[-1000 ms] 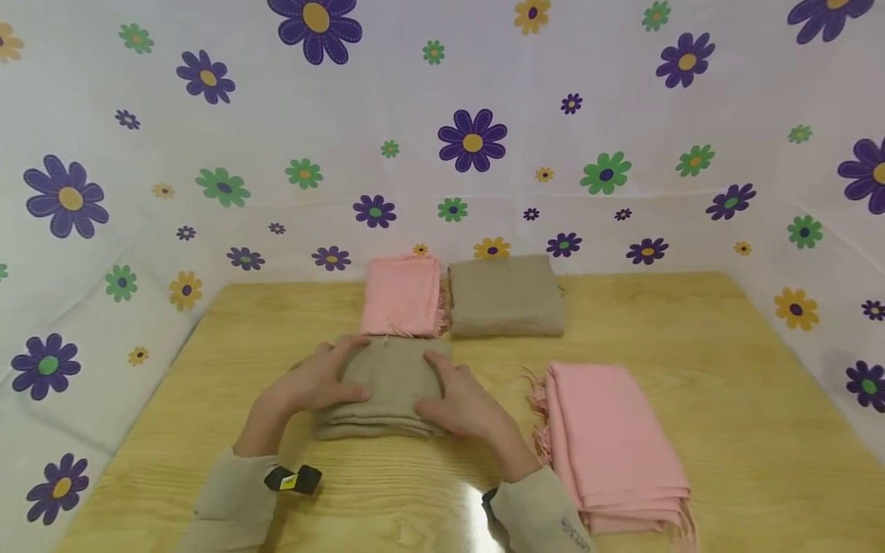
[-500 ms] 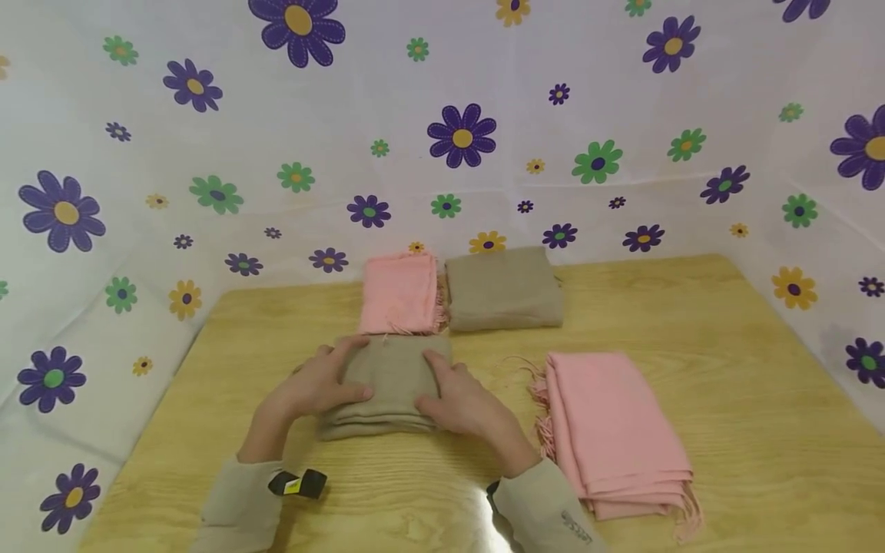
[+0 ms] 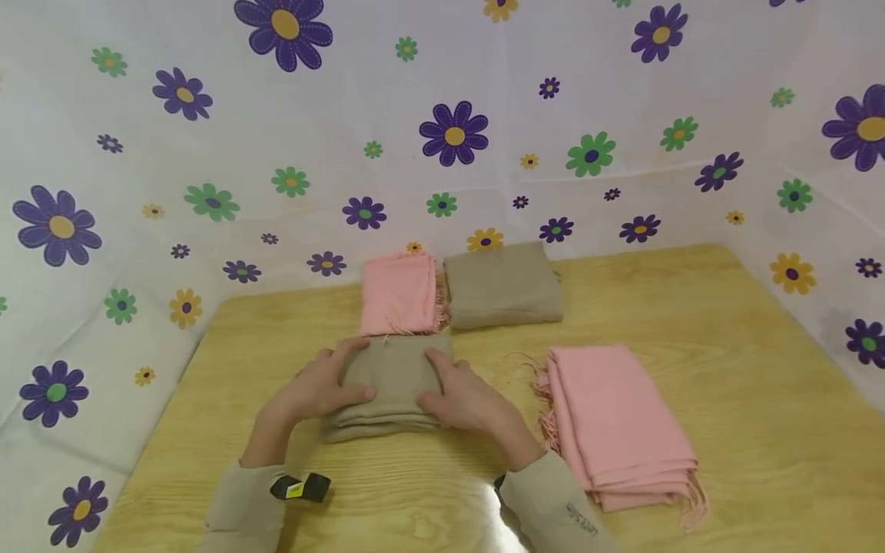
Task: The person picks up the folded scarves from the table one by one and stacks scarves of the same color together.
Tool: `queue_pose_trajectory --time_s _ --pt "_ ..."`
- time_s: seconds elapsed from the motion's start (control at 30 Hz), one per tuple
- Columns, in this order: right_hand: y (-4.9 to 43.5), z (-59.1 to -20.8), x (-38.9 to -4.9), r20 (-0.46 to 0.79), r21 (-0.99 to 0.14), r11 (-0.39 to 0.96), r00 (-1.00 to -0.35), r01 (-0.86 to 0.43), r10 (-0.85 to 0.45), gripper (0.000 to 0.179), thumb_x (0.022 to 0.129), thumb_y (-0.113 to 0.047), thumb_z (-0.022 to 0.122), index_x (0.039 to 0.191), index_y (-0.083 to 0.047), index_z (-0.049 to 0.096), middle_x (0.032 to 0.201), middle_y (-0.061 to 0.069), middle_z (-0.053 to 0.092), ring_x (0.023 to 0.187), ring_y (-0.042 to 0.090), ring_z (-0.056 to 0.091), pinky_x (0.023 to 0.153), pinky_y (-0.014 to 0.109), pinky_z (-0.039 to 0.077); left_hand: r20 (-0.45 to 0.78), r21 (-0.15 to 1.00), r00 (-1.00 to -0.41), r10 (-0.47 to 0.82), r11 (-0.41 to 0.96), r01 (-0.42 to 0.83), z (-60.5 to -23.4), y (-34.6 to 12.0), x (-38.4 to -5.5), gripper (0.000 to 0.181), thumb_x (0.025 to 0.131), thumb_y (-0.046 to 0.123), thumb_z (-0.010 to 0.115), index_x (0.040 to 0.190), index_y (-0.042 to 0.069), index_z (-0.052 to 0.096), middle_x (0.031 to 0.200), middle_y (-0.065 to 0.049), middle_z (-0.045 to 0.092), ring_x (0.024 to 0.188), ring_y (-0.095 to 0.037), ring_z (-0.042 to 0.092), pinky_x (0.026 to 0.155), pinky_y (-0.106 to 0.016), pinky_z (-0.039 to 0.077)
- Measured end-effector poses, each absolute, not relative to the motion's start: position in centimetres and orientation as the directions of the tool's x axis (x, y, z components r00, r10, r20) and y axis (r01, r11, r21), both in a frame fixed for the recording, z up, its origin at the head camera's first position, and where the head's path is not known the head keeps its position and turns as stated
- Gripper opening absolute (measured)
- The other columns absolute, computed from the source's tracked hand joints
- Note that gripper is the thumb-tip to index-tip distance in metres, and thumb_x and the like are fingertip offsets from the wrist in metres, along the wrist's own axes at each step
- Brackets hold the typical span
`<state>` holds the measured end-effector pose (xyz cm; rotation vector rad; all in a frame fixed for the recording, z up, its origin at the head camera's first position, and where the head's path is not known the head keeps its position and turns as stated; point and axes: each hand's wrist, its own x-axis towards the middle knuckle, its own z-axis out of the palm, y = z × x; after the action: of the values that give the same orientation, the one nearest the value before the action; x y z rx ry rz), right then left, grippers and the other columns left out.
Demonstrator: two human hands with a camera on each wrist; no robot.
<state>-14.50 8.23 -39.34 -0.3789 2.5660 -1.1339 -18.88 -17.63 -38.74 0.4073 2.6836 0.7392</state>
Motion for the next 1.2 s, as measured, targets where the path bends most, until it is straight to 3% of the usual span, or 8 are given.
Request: queue_pose_trajectory --time_s 0.47,0.77,1.2 --pt "8.2 -39.6 -14.4 -0.15 -0.751 0.645 -0.915 -0.141 -0.374 0.074 0.095 -0.029 0.064 0.157 -0.011 0.027 0.135 0.036 0.045 0.117 0.036 0.053 0.096 0.051 0.045 -0.206 0.552 -0.889 0.409 0.798 0.24 -38.9 -18.0 -18.7 0.083 0.086 0.036 0.077 0.153 0.017 0.032 0.134 -0.034 0.042 0.119 -0.046 0.049 0.093 -0.062 0.044" --pt "7.9 -39.2 -14.7 -0.163 -0.714 0.677 -0.899 -0.176 -0.406 0.071 0.096 -0.02 0.064 0.156 -0.008 0.028 0.135 0.038 0.044 0.117 0.037 0.052 0.091 0.049 0.048 -0.255 0.491 -0.885 0.39 0.84 0.229 -38.3 -17.1 -18.4 0.083 0.087 0.033 0.078 0.152 0.01 0.031 0.139 -0.035 0.038 0.12 -0.05 0.049 0.094 -0.061 0.044" --pt "8.7 -38.6 -14.9 -0.218 -0.644 0.742 -0.885 -0.186 -0.411 0.07 0.095 -0.018 0.066 0.156 -0.014 0.032 0.138 0.031 0.047 0.112 0.031 0.052 0.086 0.044 0.046 -0.313 0.468 -0.865 0.393 0.856 0.22 -36.7 -15.4 -16.8 0.087 0.085 0.027 0.08 0.149 -0.003 0.029 0.146 -0.028 0.039 0.135 -0.046 0.036 0.106 -0.056 0.038"
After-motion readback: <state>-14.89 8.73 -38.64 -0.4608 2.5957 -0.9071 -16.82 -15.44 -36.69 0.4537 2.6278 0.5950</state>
